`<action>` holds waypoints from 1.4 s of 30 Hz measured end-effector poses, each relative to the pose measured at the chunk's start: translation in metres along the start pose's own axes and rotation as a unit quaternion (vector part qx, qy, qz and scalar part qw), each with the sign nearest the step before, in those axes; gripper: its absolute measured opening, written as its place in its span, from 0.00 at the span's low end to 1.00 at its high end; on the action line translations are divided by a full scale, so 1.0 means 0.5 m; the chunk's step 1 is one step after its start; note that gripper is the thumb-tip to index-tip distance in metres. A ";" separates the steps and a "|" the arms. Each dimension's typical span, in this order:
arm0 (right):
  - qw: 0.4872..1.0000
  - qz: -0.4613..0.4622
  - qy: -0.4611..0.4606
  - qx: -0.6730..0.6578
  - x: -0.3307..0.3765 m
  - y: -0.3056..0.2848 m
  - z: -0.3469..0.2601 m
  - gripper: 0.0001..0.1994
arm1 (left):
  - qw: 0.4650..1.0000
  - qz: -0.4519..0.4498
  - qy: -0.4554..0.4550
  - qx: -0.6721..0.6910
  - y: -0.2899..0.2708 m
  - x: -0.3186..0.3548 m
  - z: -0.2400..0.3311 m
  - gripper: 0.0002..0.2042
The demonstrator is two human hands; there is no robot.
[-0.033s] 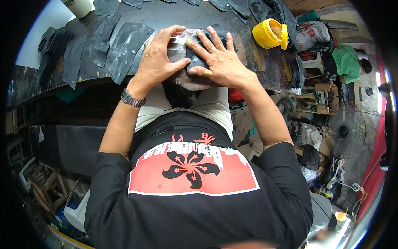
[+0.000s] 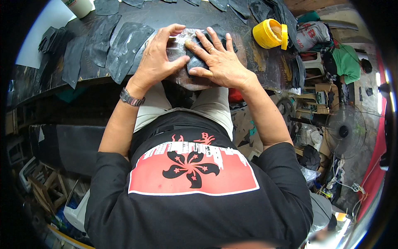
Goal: The person repeatedly rubs small dark material pieces on a curved surface using a yellow container of paste. They pick up pieces, apply the paste, rub the surface, and place the pieces back down, repeating the cycle throughout the clip.
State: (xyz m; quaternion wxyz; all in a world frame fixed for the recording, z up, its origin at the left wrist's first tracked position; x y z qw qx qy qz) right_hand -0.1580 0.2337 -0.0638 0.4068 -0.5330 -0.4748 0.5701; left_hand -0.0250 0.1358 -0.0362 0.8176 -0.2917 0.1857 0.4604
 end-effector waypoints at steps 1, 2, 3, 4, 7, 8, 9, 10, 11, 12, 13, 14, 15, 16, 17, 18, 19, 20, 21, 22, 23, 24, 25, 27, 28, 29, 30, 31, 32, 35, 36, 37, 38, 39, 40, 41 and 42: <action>1.000 -0.026 0.013 -0.003 0.004 0.006 0.000 0.42 | 0.999 -0.032 -0.028 0.018 0.003 -0.004 -0.013 0.21; 1.000 -0.014 0.010 -0.021 0.004 0.001 -0.004 0.41 | 0.998 -0.057 -0.037 0.014 0.007 -0.011 -0.023 0.20; 0.999 -0.030 0.012 -0.020 0.005 0.005 -0.005 0.41 | 0.997 -0.078 -0.023 0.009 0.010 -0.023 -0.030 0.19; 0.999 -0.023 0.007 -0.024 0.006 0.002 -0.008 0.41 | 0.995 -0.099 -0.013 -0.002 0.014 -0.034 -0.039 0.19; 0.999 -0.017 -0.011 -0.050 0.008 0.000 -0.011 0.40 | 0.984 -0.136 0.072 -0.093 0.047 -0.063 -0.051 0.18; 0.998 -0.021 -0.011 -0.060 0.014 0.001 -0.014 0.40 | 0.975 -0.149 0.094 -0.137 0.057 -0.068 -0.056 0.17; 0.997 -0.027 -0.011 -0.066 0.020 0.004 -0.017 0.39 | 0.977 -0.161 0.087 -0.111 0.061 -0.074 -0.060 0.17; 0.997 -0.020 -0.012 -0.069 0.028 0.002 -0.019 0.39 | 0.975 -0.166 0.104 -0.105 0.063 -0.075 -0.058 0.17; 0.997 -0.016 -0.010 -0.069 0.037 0.000 -0.022 0.39 | 0.971 -0.183 0.109 -0.108 0.068 -0.077 -0.059 0.17; 0.998 -0.018 -0.008 -0.067 0.046 0.000 -0.025 0.39 | 0.967 -0.197 0.118 -0.110 0.074 -0.077 -0.057 0.17; 0.997 0.000 -0.004 -0.082 0.053 -0.006 -0.029 0.38 | 0.969 -0.189 0.122 -0.106 0.076 -0.071 -0.052 0.15; 0.997 -0.002 -0.001 -0.075 0.061 -0.008 -0.032 0.38 | 0.967 -0.199 0.111 -0.114 0.080 -0.069 -0.054 0.14; 0.998 0.000 -0.001 -0.068 0.067 -0.011 -0.037 0.37 | 0.966 -0.202 0.111 -0.119 0.083 -0.067 -0.052 0.14; 0.998 0.001 0.000 -0.056 0.073 -0.015 -0.039 0.37 | 0.964 -0.205 0.112 -0.124 0.084 -0.065 -0.050 0.13; 0.996 0.011 0.006 -0.083 0.079 -0.022 -0.043 0.34 | 0.966 -0.201 0.102 -0.129 0.086 -0.067 -0.051 0.10; 0.994 0.006 0.015 -0.109 0.085 -0.026 -0.042 0.32 | 0.967 -0.193 0.113 -0.123 0.084 -0.068 -0.045 0.10; 0.991 0.000 0.023 -0.134 0.092 -0.032 -0.035 0.31 | 0.967 -0.193 0.113 -0.125 0.085 -0.070 -0.042 0.09; 0.987 0.000 0.024 -0.160 0.098 -0.040 -0.028 0.30 | 0.966 -0.195 0.109 -0.131 0.085 -0.072 -0.041 0.09; 0.978 -0.004 0.034 -0.205 0.102 -0.048 -0.009 0.26 | 0.964 -0.199 0.113 -0.138 0.085 -0.076 -0.040 0.09; 0.961 0.029 0.056 -0.269 0.103 -0.063 0.015 0.24 | 0.961 -0.207 0.111 -0.147 0.088 -0.080 -0.040 0.09; 0.960 0.071 0.112 -0.249 0.104 -0.072 0.052 0.25 | 0.958 -0.211 0.121 -0.154 0.093 -0.082 -0.036 0.10; 0.953 0.124 0.158 -0.226 0.107 -0.081 0.084 0.25 | 0.956 -0.207 0.118 -0.170 0.099 -0.087 -0.037 0.11; 0.955 0.153 0.198 -0.158 0.108 -0.081 0.109 0.26 | 0.955 -0.197 0.127 -0.184 0.107 -0.096 -0.035 0.12; 0.973 0.129 0.191 0.016 0.096 -0.057 0.115 0.30 | 0.954 -0.187 0.122 -0.200 0.131 -0.110 -0.038 0.14; 0.969 0.082 0.204 0.110 0.093 -0.037 0.120 0.32 | 0.955 -0.188 0.106 -0.204 0.145 -0.116 -0.044 0.14; 0.973 0.052 0.189 0.122 0.088 -0.020 0.114 0.36 | 0.954 -0.192 0.092 -0.213 0.156 -0.122 -0.052 0.15; 0.979 0.071 0.163 0.102 0.083 -0.019 0.102 0.35 | 0.958 -0.189 0.078 -0.203 0.163 -0.131 -0.058 0.16; 0.983 0.077 0.148 0.079 0.079 -0.016 0.091 0.35 | 0.960 -0.188 0.067 -0.197 0.170 -0.139 -0.064 0.17; 0.986 0.086 0.131 0.061 0.076 -0.017 0.078 0.34 | 0.960 -0.192 0.057 -0.195 0.178 -0.148 -0.070 0.18; 0.992 0.057 0.114 0.022 0.077 -0.018 0.052 0.33 | 0.955 -0.232 0.028 -0.180 0.201 -0.168 -0.087 0.20; 0.993 0.040 0.107 0.029 0.078 -0.016 0.040 0.33 | 0.951 -0.245 0.037 -0.185 0.208 -0.173 -0.087 0.21; 0.995 0.041 0.094 0.007 0.082 -0.022 0.026 0.32 | 0.946 -0.257 0.053 -0.191 0.215 -0.177 -0.084 0.22; 0.996 0.030 0.089 -0.003 0.083 -0.019 0.012 0.32 | 0.939 -0.270 0.070 -0.200 0.223 -0.181 -0.080 0.22; 0.996 0.028 0.079 -0.031 0.085 -0.022 -0.003 0.31 | 0.935 -0.280 0.076 -0.206 0.226 -0.185 -0.079 0.23; 0.996 0.022 0.071 -0.053 0.088 -0.024 -0.015 0.31 | 0.928 -0.291 0.084 -0.215 0.228 -0.190 -0.076 0.23; 0.994 0.019 0.061 -0.089 0.092 -0.027 -0.026 0.30 | 0.922 -0.301 0.092 -0.226 0.230 -0.196 -0.073 0.23; 0.980 0.043 0.065 -0.185 0.100 -0.043 -0.031 0.26 | 0.921 -0.306 0.084 -0.225 0.230 -0.199 -0.070 0.23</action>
Point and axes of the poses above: each hand's wrist, its own x-axis away from the middle knuckle, its own y-axis out of the palm, z = x × y, the point moved 8 cm from there along -x, towards the middle knuckle, and after that the axes turned 10 degrees about z, right-handed, at the moved point
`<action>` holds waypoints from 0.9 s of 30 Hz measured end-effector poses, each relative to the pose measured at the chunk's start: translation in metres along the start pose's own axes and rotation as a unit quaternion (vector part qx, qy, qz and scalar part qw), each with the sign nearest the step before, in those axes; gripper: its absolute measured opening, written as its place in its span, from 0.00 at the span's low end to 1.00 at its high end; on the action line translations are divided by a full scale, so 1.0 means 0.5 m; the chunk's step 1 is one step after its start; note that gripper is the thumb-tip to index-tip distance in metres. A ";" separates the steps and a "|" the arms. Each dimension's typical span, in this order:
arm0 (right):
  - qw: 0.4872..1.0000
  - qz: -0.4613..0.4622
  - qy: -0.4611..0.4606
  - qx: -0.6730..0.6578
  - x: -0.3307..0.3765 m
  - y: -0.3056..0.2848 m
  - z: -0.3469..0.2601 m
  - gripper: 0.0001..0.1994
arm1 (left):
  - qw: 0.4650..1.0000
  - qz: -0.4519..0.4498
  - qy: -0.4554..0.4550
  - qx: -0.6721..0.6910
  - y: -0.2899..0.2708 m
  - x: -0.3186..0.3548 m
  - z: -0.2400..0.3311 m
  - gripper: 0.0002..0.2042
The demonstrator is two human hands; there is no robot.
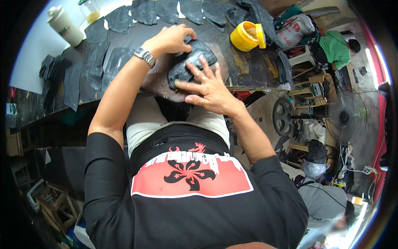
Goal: The person repeatedly rubs small dark material pieces on a curved surface using a yellow container of paste. They pick up pieces, apply the paste, rub the surface, and place the pieces back down, repeating the cycle throughout the clip.
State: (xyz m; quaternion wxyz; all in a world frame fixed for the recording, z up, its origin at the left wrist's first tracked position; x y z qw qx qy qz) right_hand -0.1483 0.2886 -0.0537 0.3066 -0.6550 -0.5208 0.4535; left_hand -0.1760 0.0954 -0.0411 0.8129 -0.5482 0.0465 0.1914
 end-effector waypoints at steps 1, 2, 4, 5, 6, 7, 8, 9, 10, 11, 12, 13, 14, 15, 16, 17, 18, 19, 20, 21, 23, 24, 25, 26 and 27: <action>0.999 0.003 0.020 -0.027 0.002 -0.008 0.005 0.24 | 1.000 -0.007 0.000 0.001 -0.004 -0.002 0.003 0.22; 0.998 0.020 0.027 -0.060 0.003 -0.022 0.009 0.22 | 1.000 -0.014 0.000 0.001 -0.008 -0.002 0.006 0.22; 0.979 0.152 0.050 -0.127 0.003 -0.083 0.035 0.18 | 0.999 -0.032 -0.001 -0.011 -0.011 -0.003 0.016 0.20; 0.951 0.214 0.087 -0.204 0.010 -0.106 0.059 0.19 | 0.999 -0.034 -0.006 0.002 -0.012 0.001 0.021 0.19; 0.912 0.271 0.122 -0.284 0.022 -0.123 0.085 0.19 | 0.999 -0.033 -0.009 0.017 -0.013 0.005 0.027 0.18; 0.913 0.330 0.112 -0.214 0.029 -0.150 0.101 0.19 | 0.999 -0.027 -0.013 0.019 -0.015 0.009 0.030 0.17; 0.904 0.364 0.112 -0.196 0.032 -0.163 0.120 0.18 | 0.999 -0.020 -0.016 0.022 -0.016 0.011 0.033 0.16; 0.880 0.391 0.141 -0.231 0.040 -0.162 0.146 0.17 | 0.999 -0.013 -0.018 0.027 -0.018 0.014 0.034 0.16; 0.851 0.415 0.177 -0.269 0.049 -0.156 0.174 0.17 | 0.999 -0.007 -0.023 0.032 -0.017 0.017 0.035 0.16; 0.841 0.440 0.166 -0.268 0.052 -0.155 0.187 0.17 | 0.999 0.004 -0.016 0.032 -0.018 0.021 0.039 0.16; 0.825 0.460 0.174 -0.278 0.057 -0.149 0.204 0.18 | 0.999 0.024 0.005 0.026 -0.021 0.026 0.046 0.16; 0.821 0.465 0.177 -0.279 0.063 -0.141 0.215 0.18 | 0.999 0.038 0.021 0.016 -0.020 0.031 0.052 0.17; 0.824 0.467 0.180 -0.267 0.065 -0.133 0.223 0.18 | 0.998 0.056 0.039 0.008 -0.020 0.035 0.060 0.17; 0.830 0.467 0.185 -0.241 0.068 -0.126 0.229 0.19 | 0.995 0.079 0.056 -0.023 -0.019 0.040 0.070 0.17; 0.832 0.468 0.195 -0.223 0.072 -0.117 0.235 0.20 | 0.994 0.090 0.062 -0.029 -0.017 0.045 0.076 0.17; 0.839 0.467 0.198 -0.197 0.074 -0.110 0.236 0.20 | 0.992 0.100 0.070 -0.034 -0.015 0.049 0.082 0.18; 0.842 0.467 0.206 -0.173 0.076 -0.103 0.237 0.20 | 0.990 0.110 0.078 -0.040 -0.016 0.052 0.087 0.18; 0.843 0.464 0.227 -0.152 0.079 -0.096 0.242 0.21 | 0.983 0.153 0.098 -0.031 -0.027 0.055 0.096 0.21; 0.844 0.470 0.208 -0.156 0.078 -0.095 0.238 0.21 | 0.982 0.172 0.078 0.016 -0.032 0.058 0.094 0.23; 0.842 0.474 0.203 -0.162 0.078 -0.093 0.238 0.22 | 0.981 0.179 0.048 0.063 -0.034 0.060 0.088 0.25; 0.842 0.473 0.199 -0.167 0.077 -0.092 0.238 0.23 | 0.972 0.199 0.011 0.124 -0.043 0.062 0.077 0.25; 0.833 0.479 0.205 -0.186 0.080 -0.092 0.243 0.24 | 0.972 0.195 0.007 0.128 -0.045 0.062 0.073 0.23; 0.823 0.486 0.212 -0.206 0.083 -0.092 0.247 0.24 | 0.973 0.192 0.001 0.132 -0.049 0.063 0.067 0.22; 0.812 0.491 0.218 -0.227 0.086 -0.091 0.251 0.25 | 0.973 0.188 -0.005 0.136 -0.051 0.064 0.062 0.20; 0.816 0.481 0.217 -0.236 0.085 -0.090 0.251 0.26 | 0.965 0.203 -0.010 0.165 -0.058 0.069 0.058 0.17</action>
Point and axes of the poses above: each hand's wrist, its own x-axis away from the middle knuckle, its own y-axis out of the palm, z = x × y, the point moved 8 cm from there along -x, towards the middle knuckle, and after that the axes turned 10 degrees about z, right-handed, at the moved point
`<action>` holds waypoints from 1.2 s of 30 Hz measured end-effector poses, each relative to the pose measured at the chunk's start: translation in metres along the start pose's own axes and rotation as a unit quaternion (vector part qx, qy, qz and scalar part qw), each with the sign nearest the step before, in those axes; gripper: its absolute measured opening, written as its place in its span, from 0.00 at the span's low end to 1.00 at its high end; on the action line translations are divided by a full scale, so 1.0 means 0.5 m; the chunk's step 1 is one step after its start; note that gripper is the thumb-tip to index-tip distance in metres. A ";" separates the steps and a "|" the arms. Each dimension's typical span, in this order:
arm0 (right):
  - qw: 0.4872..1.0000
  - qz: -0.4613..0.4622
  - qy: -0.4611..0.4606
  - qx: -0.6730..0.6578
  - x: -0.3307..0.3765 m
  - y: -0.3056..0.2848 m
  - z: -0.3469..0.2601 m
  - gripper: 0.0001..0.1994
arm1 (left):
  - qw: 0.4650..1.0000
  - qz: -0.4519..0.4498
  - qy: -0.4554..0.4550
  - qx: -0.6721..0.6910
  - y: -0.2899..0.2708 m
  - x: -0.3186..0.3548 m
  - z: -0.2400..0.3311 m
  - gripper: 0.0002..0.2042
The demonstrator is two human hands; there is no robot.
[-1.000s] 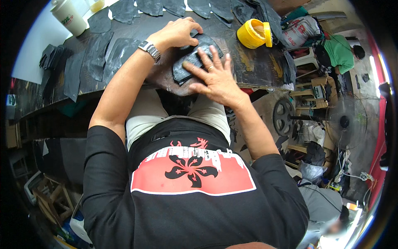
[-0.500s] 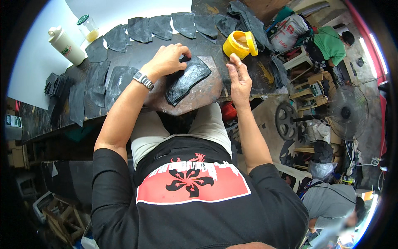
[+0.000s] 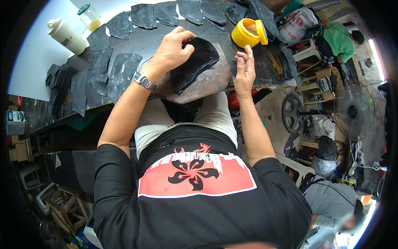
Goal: The person repeatedly rubs small dark material pieces on a curved surface using a yellow container of paste. They pick up pieces, apply the paste, rub the surface, and place the pieces back down, repeating the cycle throughout the clip.
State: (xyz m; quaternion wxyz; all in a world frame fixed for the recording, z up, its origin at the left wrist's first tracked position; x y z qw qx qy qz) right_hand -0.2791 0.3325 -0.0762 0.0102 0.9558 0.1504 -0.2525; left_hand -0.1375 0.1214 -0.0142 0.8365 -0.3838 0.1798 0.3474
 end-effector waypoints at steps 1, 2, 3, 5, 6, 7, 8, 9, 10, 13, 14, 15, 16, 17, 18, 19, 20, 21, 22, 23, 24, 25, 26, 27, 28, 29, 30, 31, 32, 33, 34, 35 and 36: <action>1.000 -0.004 -0.005 -0.002 0.001 0.000 -0.003 0.26 | 1.000 0.010 -0.013 0.012 -0.009 0.001 -0.005 0.17; 1.000 -0.005 -0.004 -0.002 0.003 0.000 -0.004 0.27 | 0.999 0.020 -0.021 0.023 -0.021 0.003 -0.008 0.16; 1.000 -0.005 -0.003 -0.002 0.004 0.000 -0.005 0.27 | 0.999 0.029 -0.031 0.032 -0.031 0.004 -0.010 0.16; 0.999 -0.012 -0.034 0.041 0.009 0.004 -0.014 0.28 | 0.991 0.017 -0.092 0.094 -0.040 0.009 -0.019 0.16; 0.997 -0.015 -0.051 0.061 0.010 0.005 -0.020 0.29 | 0.987 -0.011 -0.114 0.114 -0.046 0.007 -0.022 0.16; 0.996 -0.009 -0.069 0.057 0.011 0.008 -0.027 0.32 | 0.979 -0.043 -0.157 0.119 -0.046 0.004 -0.031 0.16; 0.993 -0.010 -0.084 0.079 0.012 0.012 -0.033 0.32 | 0.972 -0.004 -0.150 0.180 -0.061 -0.006 -0.023 0.16; 0.991 -0.013 -0.095 0.096 0.013 0.015 -0.037 0.33 | 0.967 0.035 -0.122 0.221 -0.083 -0.031 -0.017 0.15; 0.988 -0.007 -0.100 0.122 0.013 0.017 -0.039 0.34 | 0.953 0.048 -0.125 0.271 -0.097 -0.061 -0.024 0.15; 0.973 -0.012 -0.129 0.192 0.016 0.029 -0.050 0.34 | 0.906 0.077 -0.062 0.413 -0.126 -0.171 -0.052 0.17; 0.971 -0.011 -0.127 0.204 0.017 0.030 -0.051 0.34 | 0.903 0.081 -0.111 0.407 -0.112 -0.211 -0.090 0.17; 0.971 -0.006 -0.129 0.201 0.018 0.029 -0.054 0.33 | 0.897 0.081 -0.141 0.411 -0.097 -0.253 -0.122 0.17; 0.972 -0.002 -0.130 0.198 0.020 0.028 -0.056 0.33 | 0.920 0.082 -0.166 0.346 -0.074 -0.282 -0.152 0.19; 0.974 0.003 -0.125 0.190 0.020 0.026 -0.056 0.33 | 0.938 0.080 -0.185 0.283 -0.055 -0.296 -0.179 0.21; 0.974 0.000 -0.115 0.195 0.021 0.026 -0.053 0.33 | 0.937 0.102 -0.140 0.303 -0.003 -0.295 -0.171 0.17; 0.973 -0.002 -0.117 0.198 0.021 0.026 -0.053 0.33 | 0.911 0.089 -0.184 0.357 0.039 -0.323 -0.187 0.18; 0.973 -0.002 -0.116 0.198 0.022 0.025 -0.053 0.33 | 0.910 0.093 -0.217 0.341 0.070 -0.327 -0.205 0.18; 0.975 -0.004 -0.111 0.195 0.022 0.024 -0.051 0.33 | 0.905 0.096 -0.256 0.325 0.109 -0.329 -0.222 0.18; 0.970 -0.007 -0.123 0.209 0.023 0.025 -0.053 0.32 | 0.891 0.095 -0.278 0.345 0.142 -0.337 -0.234 0.19; 0.970 -0.010 -0.124 0.209 0.023 0.025 -0.053 0.32 | 0.874 0.097 -0.300 0.370 0.175 -0.345 -0.248 0.19; 0.970 -0.012 -0.127 0.207 0.023 0.025 -0.053 0.32 | 0.885 0.110 -0.274 0.360 0.195 -0.356 -0.256 0.21; 0.970 -0.013 -0.130 0.206 0.023 0.026 -0.053 0.31 | 0.886 0.115 -0.294 0.340 0.218 -0.364 -0.279 0.21; 0.971 -0.016 -0.124 0.204 0.023 0.025 -0.051 0.31 | 0.885 0.120 -0.319 0.319 0.241 -0.372 -0.304 0.21; 0.971 -0.017 -0.123 0.204 0.023 0.026 -0.051 0.31 | 0.882 0.124 -0.344 0.297 0.266 -0.379 -0.329 0.22; 0.972 -0.020 -0.119 0.203 0.023 0.026 -0.050 0.31 | 0.855 0.148 -0.378 0.322 0.293 -0.381 -0.355 0.22; 0.972 -0.023 -0.116 0.202 0.023 0.026 -0.049 0.31 | 0.853 0.148 -0.381 0.325 0.315 -0.392 -0.373 0.23; 0.971 -0.024 -0.117 0.205 0.024 0.026 -0.049 0.30 | 0.851 0.149 -0.384 0.327 0.333 -0.402 -0.391 0.23; 0.970 -0.026 -0.116 0.210 0.024 0.027 -0.049 0.30 | 0.849 0.150 -0.387 0.328 0.347 -0.408 -0.406 0.23; 0.970 -0.027 -0.118 0.211 0.024 0.027 -0.050 0.30 | 0.870 0.149 -0.374 0.285 0.353 -0.412 -0.418 0.23; 0.969 -0.027 -0.120 0.212 0.024 0.028 -0.051 0.30 | 0.889 0.146 -0.361 0.241 0.355 -0.412 -0.426 0.22; 0.969 -0.026 -0.121 0.213 0.023 0.027 -0.052 0.30 | 0.900 0.136 -0.362 0.203 0.356 -0.409 -0.433 0.22; 0.969 -0.026 -0.122 0.213 0.023 0.028 -0.052 0.30 | 0.927 0.111 -0.326 0.152 0.355 -0.412 -0.428 0.22; 0.969 -0.026 -0.122 0.212 0.022 0.028 -0.052 0.30 | 0.943 0.078 -0.305 0.107 0.355 -0.403 -0.424 0.22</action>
Point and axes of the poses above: each hand's wrist, its own x-axis away from the middle knuckle, its own y-axis out of the palm, z = x × y, the point moved 8 cm from there along -x, towards the middle knuckle, and after that the axes turned 10 degrees about z, right-handed, at the moved point
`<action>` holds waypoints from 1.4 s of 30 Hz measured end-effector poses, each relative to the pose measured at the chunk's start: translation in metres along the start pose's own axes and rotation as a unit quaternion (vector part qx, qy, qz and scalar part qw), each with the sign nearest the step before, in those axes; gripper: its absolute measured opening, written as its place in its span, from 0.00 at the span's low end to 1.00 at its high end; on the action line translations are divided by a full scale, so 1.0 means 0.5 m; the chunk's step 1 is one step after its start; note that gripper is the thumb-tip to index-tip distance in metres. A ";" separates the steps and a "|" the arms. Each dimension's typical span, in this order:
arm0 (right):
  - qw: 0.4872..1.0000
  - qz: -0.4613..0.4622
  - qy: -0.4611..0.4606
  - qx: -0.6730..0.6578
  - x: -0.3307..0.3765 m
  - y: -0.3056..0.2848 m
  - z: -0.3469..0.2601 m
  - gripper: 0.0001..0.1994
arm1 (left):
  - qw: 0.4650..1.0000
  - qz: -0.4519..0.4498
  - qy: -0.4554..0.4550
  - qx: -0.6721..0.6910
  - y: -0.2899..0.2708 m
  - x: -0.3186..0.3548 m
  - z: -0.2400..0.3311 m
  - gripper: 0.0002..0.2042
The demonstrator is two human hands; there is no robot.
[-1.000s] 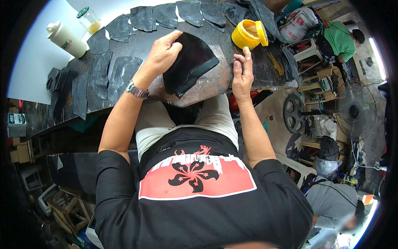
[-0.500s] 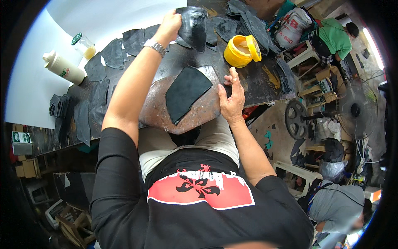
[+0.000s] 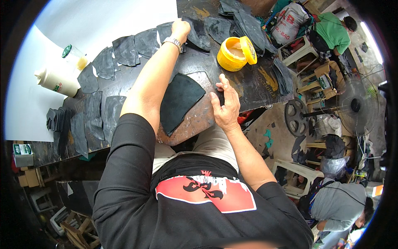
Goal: The person repeatedly rubs small dark material pieces on a curved surface using a yellow container of paste. They pick up pieces, apply the paste, rub the surface, and place the pieces back down, repeating the cycle throughout the clip.
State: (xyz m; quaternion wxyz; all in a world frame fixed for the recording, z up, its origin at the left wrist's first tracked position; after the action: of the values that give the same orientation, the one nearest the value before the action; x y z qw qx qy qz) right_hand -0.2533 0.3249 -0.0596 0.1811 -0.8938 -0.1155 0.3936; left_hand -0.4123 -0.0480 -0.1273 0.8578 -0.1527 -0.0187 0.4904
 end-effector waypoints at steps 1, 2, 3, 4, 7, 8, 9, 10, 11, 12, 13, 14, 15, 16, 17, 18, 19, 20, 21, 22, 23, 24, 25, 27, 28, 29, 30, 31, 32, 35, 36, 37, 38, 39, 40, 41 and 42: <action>1.000 0.002 -0.003 0.001 -0.001 0.000 -0.001 0.30 | 0.999 -0.003 -0.008 -0.042 -0.002 0.008 -0.004 0.21; 1.000 0.003 -0.004 0.001 -0.001 0.000 0.000 0.30 | 1.000 0.026 0.004 -0.010 -0.014 0.017 0.003 0.21; 1.000 0.005 -0.005 -0.001 -0.001 -0.001 0.000 0.30 | 0.997 0.035 0.056 -0.031 -0.019 0.025 0.025 0.21; 1.000 0.006 -0.009 -0.001 -0.001 0.000 0.000 0.30 | 0.994 0.037 0.088 -0.047 -0.025 0.033 0.040 0.21; 1.000 0.008 -0.012 0.001 -0.001 0.001 0.002 0.30 | 0.977 0.042 0.176 -0.115 -0.037 0.052 0.087 0.27; 1.000 0.005 -0.010 0.004 -0.001 0.001 0.003 0.30 | 0.965 0.035 0.201 -0.167 -0.037 0.055 0.101 0.29; 1.000 0.004 -0.005 0.007 0.000 0.002 0.003 0.30 | 0.949 0.028 0.225 -0.219 -0.039 0.059 0.113 0.30; 1.000 0.001 -0.001 0.002 0.000 0.003 0.004 0.30 | 0.926 0.098 0.272 -0.242 -0.062 0.071 0.137 0.31; 1.000 -0.001 0.004 -0.002 0.000 0.003 0.004 0.30 | 0.896 0.167 0.318 -0.263 -0.085 0.092 0.161 0.33; 1.000 -0.003 0.012 -0.008 0.000 0.003 0.005 0.31 | 0.865 0.215 0.343 -0.297 -0.102 0.110 0.181 0.34; 1.000 -0.003 0.008 -0.005 -0.001 0.002 0.003 0.31 | 0.863 0.209 0.366 -0.279 -0.113 0.127 0.199 0.35; 1.000 -0.005 0.008 -0.005 -0.001 0.002 0.002 0.31 | 0.868 0.182 0.369 -0.279 -0.127 0.138 0.211 0.35; 1.000 -0.008 0.008 -0.005 -0.002 0.002 0.002 0.31 | 0.881 0.137 0.350 -0.288 -0.142 0.147 0.217 0.36; 1.000 -0.008 -0.001 -0.002 -0.004 0.001 0.000 0.30 | 0.915 0.016 0.325 -0.239 -0.146 0.158 0.220 0.36; 1.000 -0.008 -0.011 0.002 -0.004 0.001 -0.002 0.30 | 0.930 -0.036 0.308 -0.198 -0.165 0.194 0.220 0.37; 1.000 -0.011 -0.023 0.003 -0.006 0.001 -0.003 0.29 | 0.942 -0.091 0.280 -0.158 -0.183 0.240 0.213 0.37; 0.999 -0.014 -0.035 0.004 -0.007 0.001 -0.004 0.29 | 0.950 -0.146 0.251 -0.118 -0.202 0.294 0.203 0.38; 0.999 -0.019 -0.050 0.003 -0.008 0.002 -0.006 0.28 | 0.942 -0.159 0.270 -0.120 -0.232 0.350 0.202 0.38; 0.998 -0.019 -0.063 0.000 -0.010 0.002 -0.008 0.28 | 0.934 -0.171 0.288 -0.124 -0.264 0.403 0.199 0.39; 0.998 -0.024 -0.053 -0.022 -0.012 0.003 -0.006 0.24 | 0.934 -0.180 0.282 -0.123 -0.296 0.450 0.190 0.39; 0.998 -0.022 -0.014 -0.059 -0.018 0.002 0.005 0.24 | 0.932 -0.185 0.288 -0.117 -0.327 0.495 0.184 0.40; 0.995 -0.016 0.024 -0.098 -0.024 0.001 0.013 0.23 | 0.936 -0.184 0.278 -0.116 -0.355 0.531 0.174 0.38; 0.988 -0.014 0.070 -0.135 -0.031 0.004 0.023 0.22 | 0.934 -0.176 0.292 -0.103 -0.382 0.560 0.174 0.37; 0.987 0.015 0.090 -0.135 -0.055 -0.006 0.023 0.20 | 0.940 -0.149 0.281 -0.126 -0.432 0.589 0.158 0.33; 0.985 0.017 0.069 -0.156 -0.070 -0.005 0.010 0.19 | 0.942 -0.134 0.275 -0.137 -0.452 0.600 0.149 0.31; 0.982 0.020 0.066 -0.174 -0.087 -0.002 0.003 0.19 | 0.951 -0.108 0.265 -0.118 -0.473 0.608 0.142 0.30; 0.986 0.011 0.043 -0.163 -0.104 0.006 -0.010 0.19 | 0.959 -0.086 0.249 -0.102 -0.492 0.614 0.132 0.29; 0.982 -0.012 0.061 -0.177 -0.117 0.026 -0.013 0.19 | 0.968 -0.064 0.227 -0.089 -0.506 0.616 0.119 0.27; 0.977 -0.033 0.075 -0.195 -0.130 0.052 -0.018 0.20 | 0.974 -0.019 0.216 -0.067 -0.520 0.616 0.109 0.25; 0.971 -0.106 0.069 -0.203 -0.165 0.139 -0.037 0.26 | 0.978 0.058 0.200 -0.012 -0.546 0.618 0.076 0.22; 0.971 -0.113 0.085 -0.194 -0.175 0.168 -0.033 0.27 | 0.976 0.076 0.204 0.006 -0.552 0.616 0.068 0.20; 0.970 -0.120 0.090 -0.191 -0.187 0.194 -0.030 0.28 | 0.984 0.073 0.162 0.024 -0.551 0.609 0.047 0.20; 0.973 -0.122 0.099 -0.167 -0.202 0.218 -0.020 0.29 | 0.987 0.072 0.135 0.045 -0.553 0.604 0.031 0.20; 0.976 -0.123 0.106 -0.145 -0.217 0.242 -0.009 0.30 | 0.992 0.072 0.092 0.058 -0.556 0.598 0.011 0.19; 0.978 -0.121 0.111 -0.125 -0.233 0.264 0.003 0.31 | 0.989 0.077 0.093 0.089 -0.557 0.598 0.007 0.18; 0.982 -0.124 0.103 -0.095 -0.245 0.284 0.013 0.32 | 0.988 0.073 0.108 0.078 -0.555 0.599 0.007 0.18; 0.985 -0.125 0.093 -0.068 -0.255 0.300 0.024 0.33 | 0.988 0.070 0.119 0.064 -0.553 0.600 0.007 0.18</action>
State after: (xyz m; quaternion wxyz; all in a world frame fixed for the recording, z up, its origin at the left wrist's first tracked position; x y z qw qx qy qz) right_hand -0.3371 0.1468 -0.0448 0.1771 -0.9155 -0.2354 0.2740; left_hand -0.0262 0.0765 -0.0815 0.8255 -0.1553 0.1256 0.5278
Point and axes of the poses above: each hand's wrist, its own x-axis away from the middle knuckle, its own y-axis out of the palm, z = x × y, the point moved 8 cm from there along -x, towards the middle knuckle, and after that the axes turned 10 degrees about z, right-handed, at the moved point
